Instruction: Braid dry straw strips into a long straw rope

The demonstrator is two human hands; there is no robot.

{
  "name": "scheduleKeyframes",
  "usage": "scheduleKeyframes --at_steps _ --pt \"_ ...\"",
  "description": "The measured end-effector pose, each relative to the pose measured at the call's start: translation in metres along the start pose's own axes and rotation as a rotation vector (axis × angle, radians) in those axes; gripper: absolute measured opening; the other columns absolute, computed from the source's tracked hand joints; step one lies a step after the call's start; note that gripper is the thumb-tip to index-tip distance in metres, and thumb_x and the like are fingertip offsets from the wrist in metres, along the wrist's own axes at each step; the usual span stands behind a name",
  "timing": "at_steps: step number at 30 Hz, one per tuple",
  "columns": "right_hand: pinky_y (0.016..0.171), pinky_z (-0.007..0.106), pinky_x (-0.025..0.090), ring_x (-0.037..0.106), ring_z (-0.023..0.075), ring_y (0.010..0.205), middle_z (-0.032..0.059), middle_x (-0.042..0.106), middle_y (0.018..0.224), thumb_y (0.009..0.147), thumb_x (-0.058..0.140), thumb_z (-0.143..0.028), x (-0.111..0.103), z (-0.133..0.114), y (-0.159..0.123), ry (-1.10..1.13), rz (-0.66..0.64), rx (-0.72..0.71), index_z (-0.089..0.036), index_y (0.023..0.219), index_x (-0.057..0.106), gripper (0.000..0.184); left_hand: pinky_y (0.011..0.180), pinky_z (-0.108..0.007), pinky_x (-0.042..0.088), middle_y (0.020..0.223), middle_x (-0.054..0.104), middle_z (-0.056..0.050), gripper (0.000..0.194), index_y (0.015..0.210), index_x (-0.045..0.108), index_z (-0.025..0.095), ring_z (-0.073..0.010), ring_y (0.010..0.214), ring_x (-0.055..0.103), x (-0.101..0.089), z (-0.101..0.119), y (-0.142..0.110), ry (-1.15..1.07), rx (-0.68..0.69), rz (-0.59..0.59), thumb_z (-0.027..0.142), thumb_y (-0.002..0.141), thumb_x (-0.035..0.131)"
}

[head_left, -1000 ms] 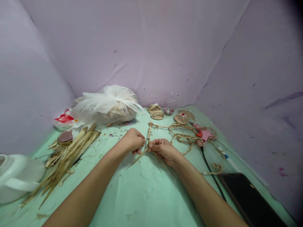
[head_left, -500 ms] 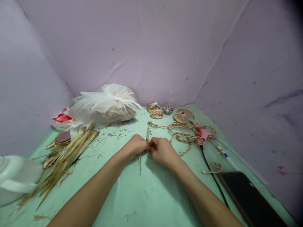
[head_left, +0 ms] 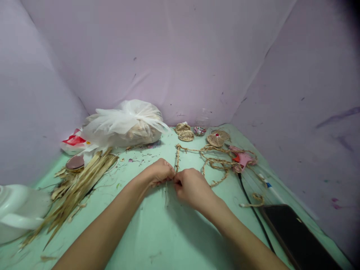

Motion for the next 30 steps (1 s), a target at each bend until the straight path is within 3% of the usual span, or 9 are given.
scheduleKeyframes --at_steps 3,7,11,13,16,19,23,30 --pt "0.045 0.021 0.027 0.047 0.0113 0.049 0.0017 0.058 0.053 0.063 0.053 -0.022 0.004 0.022 0.008 0.267 -0.090 0.020 -0.016 0.059 0.065 0.014 0.032 -0.019 0.012 0.031 0.028 0.007 0.005 0.053 0.054 0.013 -0.0043 0.030 0.020 -0.002 -0.001 0.003 0.024 0.027 -0.012 0.016 0.049 0.052" --pt "0.045 0.020 0.031 0.046 0.0092 0.048 0.0014 0.056 0.055 0.067 0.050 -0.023 0.000 0.059 0.020 0.638 0.048 0.220 -0.014 0.065 0.060 0.014 0.032 -0.019 0.013 0.034 0.032 0.007 0.014 0.060 0.059 0.013 -0.0047 0.030 0.022 -0.003 -0.006 0.008 0.007 0.027 -0.022 0.019 0.049 0.056" --pt "0.041 0.018 0.029 0.042 0.0069 0.042 -0.0003 0.051 0.050 0.067 0.044 -0.015 0.033 0.042 0.019 0.972 -0.172 0.288 -0.014 0.060 0.051 0.010 0.031 -0.019 0.013 0.032 0.030 0.007 0.012 0.061 0.059 0.013 -0.0053 0.030 0.021 -0.004 -0.007 0.008 0.033 0.025 -0.014 0.019 0.051 0.054" --pt "0.037 0.018 0.023 0.033 0.0048 0.036 -0.0038 0.043 0.044 0.066 0.045 -0.013 0.042 0.034 0.017 1.015 -0.213 0.296 -0.015 0.056 0.047 0.010 0.031 -0.019 0.013 0.031 0.029 0.007 0.012 0.060 0.059 0.013 -0.0051 0.030 0.021 -0.004 -0.003 0.005 0.046 0.033 -0.005 0.017 0.051 0.052" --pt "0.035 0.019 0.013 0.022 0.0031 0.033 -0.0076 0.033 0.039 0.061 0.049 -0.014 0.045 0.037 0.019 1.016 -0.166 0.306 -0.015 0.054 0.046 0.008 0.032 -0.018 0.014 0.031 0.027 0.007 0.008 0.056 0.057 0.012 -0.0042 0.031 0.021 -0.005 0.005 -0.001 0.088 0.053 0.028 0.012 0.050 0.051" --pt "0.034 0.019 0.011 0.021 0.0027 0.033 -0.0077 0.035 0.039 0.058 0.052 -0.016 0.046 0.045 0.022 1.071 -0.135 0.320 -0.015 0.056 0.050 0.003 0.032 -0.018 0.016 0.032 0.028 0.007 0.005 0.054 0.056 0.012 -0.0036 0.031 0.022 -0.008 0.009 -0.003 0.138 0.069 0.045 0.012 0.050 0.052" --pt "0.033 0.020 0.008 0.020 0.0017 0.032 -0.0066 0.042 0.044 0.056 0.055 -0.019 0.048 0.046 0.024 1.201 -0.155 0.280 -0.013 0.059 0.054 0.007 0.032 -0.019 0.019 0.035 0.031 0.006 0.007 0.055 0.056 0.013 -0.0058 0.032 0.027 -0.006 0.006 0.000 0.081 0.111 -0.051 0.018 0.053 0.052" --pt "0.033 0.020 0.008 0.020 0.0015 0.031 -0.0069 0.041 0.042 0.056 0.059 -0.022 0.052 0.046 0.024 1.227 -0.173 0.267 -0.013 0.058 0.055 0.011 0.030 -0.019 0.014 0.039 0.032 0.006 0.010 0.059 0.056 0.013 -0.0042 0.030 0.022 -0.014 -0.007 0.010 0.045 0.053 -0.036 0.018 0.051 0.053"
Point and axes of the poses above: each hand's wrist, its own y-axis towards the middle knuckle, its own x-axis out of the palm, z = x × y, the point moved 9 cm from there along y, towards the middle knuckle
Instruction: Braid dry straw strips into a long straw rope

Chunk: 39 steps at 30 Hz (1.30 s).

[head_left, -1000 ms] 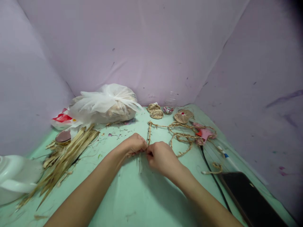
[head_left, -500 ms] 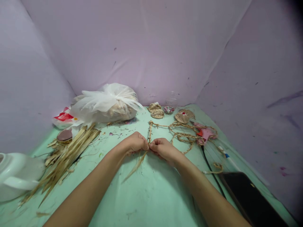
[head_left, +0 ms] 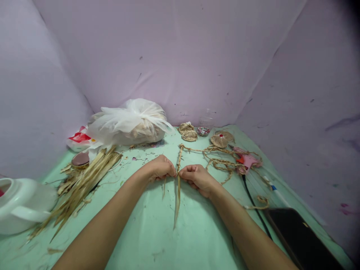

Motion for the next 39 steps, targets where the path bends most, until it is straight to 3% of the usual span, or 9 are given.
scheduleKeyframes --at_steps 4,8,12,16,23,28,33,39 --pt "0.034 0.020 0.010 0.022 0.0015 0.033 -0.0063 0.043 0.045 0.056 0.059 -0.024 0.002 -0.002 0.001 0.010 -0.028 -0.020 -0.013 0.059 0.055 0.012 0.031 -0.019 0.013 0.041 0.035 0.006 0.013 0.059 0.054 0.014 -0.0040 0.031 0.022 0.001 -0.003 0.002 -0.045 -0.028 0.011 0.024 0.053 0.057" --pt "0.037 0.018 0.021 0.031 0.0035 0.038 -0.0042 0.046 0.047 0.058 0.060 -0.029 0.001 -0.007 0.000 -0.081 -0.007 -0.084 -0.013 0.058 0.055 0.017 0.032 -0.019 0.012 0.037 0.030 0.007 0.008 0.055 0.051 0.014 -0.0036 0.031 0.020 -0.002 0.003 -0.001 -0.055 -0.008 0.098 0.019 0.052 0.055" --pt "0.043 0.019 0.027 0.040 0.0072 0.045 -0.0020 0.051 0.048 0.060 0.060 -0.033 -0.005 -0.020 -0.004 -0.339 0.104 -0.213 -0.013 0.062 0.062 0.020 0.032 -0.019 0.012 0.036 0.028 0.007 0.003 0.053 0.052 0.013 -0.0034 0.031 0.020 -0.003 0.009 -0.004 -0.071 0.015 0.136 0.015 0.050 0.053" --pt "0.044 0.019 0.028 0.043 0.0090 0.049 -0.0005 0.056 0.051 0.061 0.056 -0.026 -0.012 -0.023 -0.004 -0.496 0.190 -0.227 -0.015 0.064 0.066 0.015 0.031 -0.020 0.014 0.037 0.034 0.006 0.009 0.057 0.058 0.012 -0.0043 0.031 0.023 -0.002 0.006 -0.001 -0.045 0.020 0.117 0.018 0.051 0.055" --pt "0.038 0.018 0.025 0.033 0.0055 0.037 -0.0048 0.042 0.040 0.059 0.051 -0.018 -0.006 -0.005 0.006 -0.303 0.095 -0.117 -0.014 0.058 0.056 0.007 0.030 -0.020 0.013 0.039 0.035 0.006 0.013 0.061 0.059 0.013 -0.0034 0.030 0.021 0.001 -0.003 0.007 -0.063 0.031 0.044 0.022 0.053 0.058" --pt "0.040 0.019 0.032 0.043 0.0080 0.039 -0.0033 0.048 0.044 0.062 0.046 -0.014 0.002 0.001 0.006 -0.191 0.033 -0.069 -0.016 0.063 0.051 0.005 0.031 -0.019 0.012 0.036 0.032 0.007 0.008 0.054 0.055 0.012 -0.0027 0.030 0.020 0.002 0.001 0.004 -0.079 0.026 0.050 0.020 0.052 0.057" --pt "0.040 0.019 0.020 0.029 0.0043 0.038 -0.0065 0.038 0.041 0.061 0.050 -0.016 0.000 -0.006 0.006 -0.252 0.084 -0.117 -0.015 0.055 0.050 0.006 0.031 -0.019 0.013 0.037 0.033 0.006 0.008 0.055 0.055 0.013 -0.0033 0.030 0.021 0.002 -0.004 0.007 -0.064 0.019 0.058 0.020 0.052 0.056" --pt "0.041 0.020 0.018 0.026 0.0040 0.041 -0.0063 0.040 0.043 0.055 0.057 -0.021 -0.005 -0.004 0.002 -0.080 0.149 -0.051 -0.014 0.055 0.052 0.009 0.032 -0.019 0.017 0.040 0.039 0.004 0.014 0.062 0.059 0.012 -0.0052 0.033 0.027 0.001 -0.006 0.003 0.018 -0.011 -0.022 0.024 0.055 0.056"
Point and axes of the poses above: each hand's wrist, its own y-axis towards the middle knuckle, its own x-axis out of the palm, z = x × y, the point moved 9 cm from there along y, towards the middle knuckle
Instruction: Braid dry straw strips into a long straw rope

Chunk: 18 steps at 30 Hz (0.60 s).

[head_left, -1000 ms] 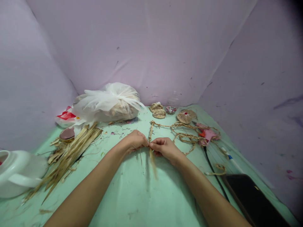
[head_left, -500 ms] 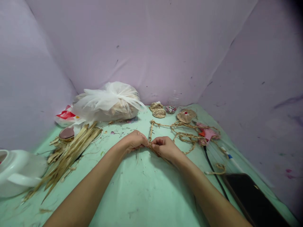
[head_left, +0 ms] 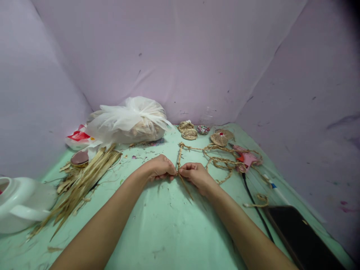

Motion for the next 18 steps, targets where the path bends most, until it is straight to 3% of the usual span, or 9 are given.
scheduleKeyframes --at_steps 5,10,13,18 --pt "0.040 0.020 0.017 0.028 0.0037 0.040 -0.0042 0.047 0.045 0.053 0.058 -0.019 -0.002 0.001 -0.002 0.098 0.030 0.045 -0.013 0.055 0.056 0.007 0.036 -0.019 0.021 0.041 0.038 0.005 0.010 0.058 0.057 0.013 -0.0046 0.036 0.028 -0.014 0.023 -0.017 0.062 0.060 0.212 0.020 0.052 0.060" --pt "0.041 0.020 0.019 0.029 0.0042 0.040 -0.0043 0.046 0.042 0.051 0.056 -0.016 -0.005 0.001 -0.004 0.121 0.051 0.060 -0.012 0.053 0.057 0.004 0.037 -0.020 0.019 0.037 0.031 0.005 0.014 0.045 0.050 0.013 -0.0053 0.037 0.027 -0.002 0.026 -0.018 0.267 0.039 0.236 0.021 0.049 0.060" --pt "0.041 0.020 0.017 0.029 0.0039 0.040 -0.0035 0.049 0.046 0.052 0.058 -0.020 -0.003 0.000 -0.003 0.099 0.007 0.052 -0.013 0.054 0.055 0.008 0.037 -0.019 0.022 0.038 0.036 0.004 0.002 0.049 0.055 0.012 -0.0058 0.037 0.031 0.001 0.023 -0.015 0.221 0.061 0.199 0.013 0.050 0.054" --pt "0.043 0.021 0.017 0.028 0.0043 0.042 -0.0040 0.046 0.046 0.052 0.059 -0.025 0.001 -0.001 -0.001 0.051 -0.041 -0.002 -0.013 0.054 0.054 0.014 0.034 -0.019 0.023 0.043 0.050 0.002 0.019 0.069 0.058 0.012 -0.0055 0.031 0.031 0.006 0.014 -0.014 -0.012 -0.044 0.063 0.009 0.053 0.049"
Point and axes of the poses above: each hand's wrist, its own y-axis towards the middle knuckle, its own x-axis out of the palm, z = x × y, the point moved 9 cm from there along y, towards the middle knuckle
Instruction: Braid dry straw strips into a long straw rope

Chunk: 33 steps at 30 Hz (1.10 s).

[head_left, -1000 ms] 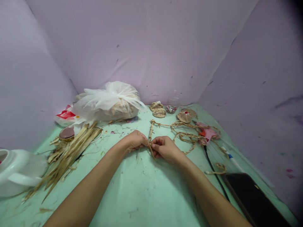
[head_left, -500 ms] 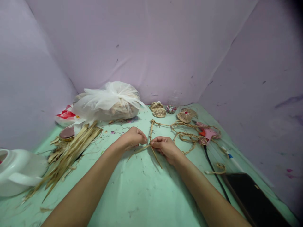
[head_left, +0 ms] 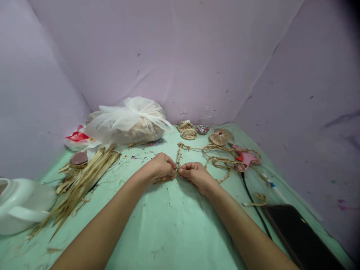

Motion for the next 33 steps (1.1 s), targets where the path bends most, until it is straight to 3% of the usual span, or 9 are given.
scheduleKeyframes --at_steps 3,6,10,13,19,26,28,30,33 --pt "0.044 0.021 0.018 0.027 0.0045 0.043 -0.0040 0.045 0.046 0.054 0.058 -0.026 0.003 -0.001 0.001 -0.012 -0.035 -0.038 -0.013 0.053 0.052 0.014 0.034 -0.019 0.025 0.046 0.051 0.000 0.013 0.064 0.056 0.012 -0.0058 0.032 0.034 0.006 -0.002 0.003 -0.118 -0.028 -0.052 0.010 0.053 0.049" --pt "0.044 0.021 0.018 0.027 0.0046 0.043 -0.0045 0.043 0.046 0.055 0.057 -0.026 0.003 -0.003 0.002 -0.079 -0.081 -0.086 -0.013 0.055 0.053 0.014 0.033 -0.020 0.024 0.038 0.042 0.003 0.002 0.052 0.050 0.013 -0.0063 0.032 0.033 0.005 -0.005 0.009 -0.088 -0.020 -0.003 0.014 0.053 0.052" --pt "0.043 0.020 0.018 0.025 0.0050 0.044 -0.0061 0.036 0.045 0.058 0.055 -0.026 0.000 -0.010 0.003 -0.201 -0.113 -0.172 -0.013 0.056 0.053 0.013 0.032 -0.020 0.016 0.035 0.034 0.005 0.008 0.048 0.046 0.015 -0.0049 0.030 0.025 0.004 -0.003 0.012 -0.058 0.063 0.028 0.016 0.053 0.051" --pt "0.044 0.020 0.022 0.029 0.0057 0.045 -0.0053 0.039 0.047 0.060 0.054 -0.026 -0.003 -0.013 0.003 -0.276 -0.109 -0.224 -0.013 0.058 0.055 0.013 0.033 -0.020 0.010 0.035 0.029 0.006 0.011 0.046 0.042 0.015 -0.0035 0.031 0.020 0.006 0.003 0.010 -0.115 0.130 0.012 0.015 0.054 0.050" --pt "0.044 0.020 0.027 0.036 0.0076 0.045 -0.0026 0.048 0.049 0.062 0.051 -0.027 -0.009 -0.010 0.004 -0.487 -0.065 -0.193 -0.015 0.060 0.060 0.015 0.034 -0.021 0.008 0.034 0.026 0.007 0.017 0.044 0.036 0.016 -0.0028 0.031 0.017 0.006 -0.001 0.010 -0.207 0.046 0.071 0.012 0.051 0.050" --pt "0.051 0.022 0.034 0.051 0.0133 0.057 0.0028 0.063 0.064 0.063 0.051 -0.023 -0.041 -0.038 -0.005 -0.597 0.218 -0.234 -0.017 0.068 0.065 0.016 0.034 -0.020 0.007 0.033 0.027 0.007 0.015 0.043 0.038 0.016 -0.0027 0.030 0.017 0.007 -0.006 0.014 -0.198 0.014 0.074 0.013 0.050 0.052" --pt "0.051 0.022 0.034 0.051 0.0134 0.056 0.0029 0.063 0.063 0.064 0.051 -0.023 -0.036 -0.042 -0.009 -0.600 0.173 -0.239 -0.016 0.068 0.064 0.014 0.033 -0.021 0.007 0.032 0.027 0.007 0.014 0.044 0.039 0.016 -0.0030 0.030 0.018 0.007 -0.007 0.013 -0.196 0.004 0.065 0.014 0.050 0.052" --pt "0.051 0.022 0.033 0.051 0.0127 0.056 0.0021 0.063 0.065 0.064 0.052 -0.019 -0.019 -0.046 -0.016 -0.649 0.039 -0.276 -0.017 0.072 0.063 0.014 0.033 -0.021 0.008 0.031 0.028 0.007 0.013 0.043 0.040 0.015 -0.0032 0.030 0.018 0.007 -0.006 0.012 -0.208 -0.011 0.065 0.012 0.050 0.051" --pt "0.052 0.021 0.031 0.049 0.0116 0.058 0.0005 0.062 0.069 0.063 0.053 -0.015 0.005 -0.055 -0.032 -0.842 -0.055 -0.399 -0.020 0.080 0.062 0.020 0.034 -0.020 0.008 0.031 0.028 0.007 0.011 0.044 0.042 0.014 -0.0029 0.029 0.019 0.008 -0.005 0.010 -0.242 -0.028 0.066 0.008 0.051 0.048"
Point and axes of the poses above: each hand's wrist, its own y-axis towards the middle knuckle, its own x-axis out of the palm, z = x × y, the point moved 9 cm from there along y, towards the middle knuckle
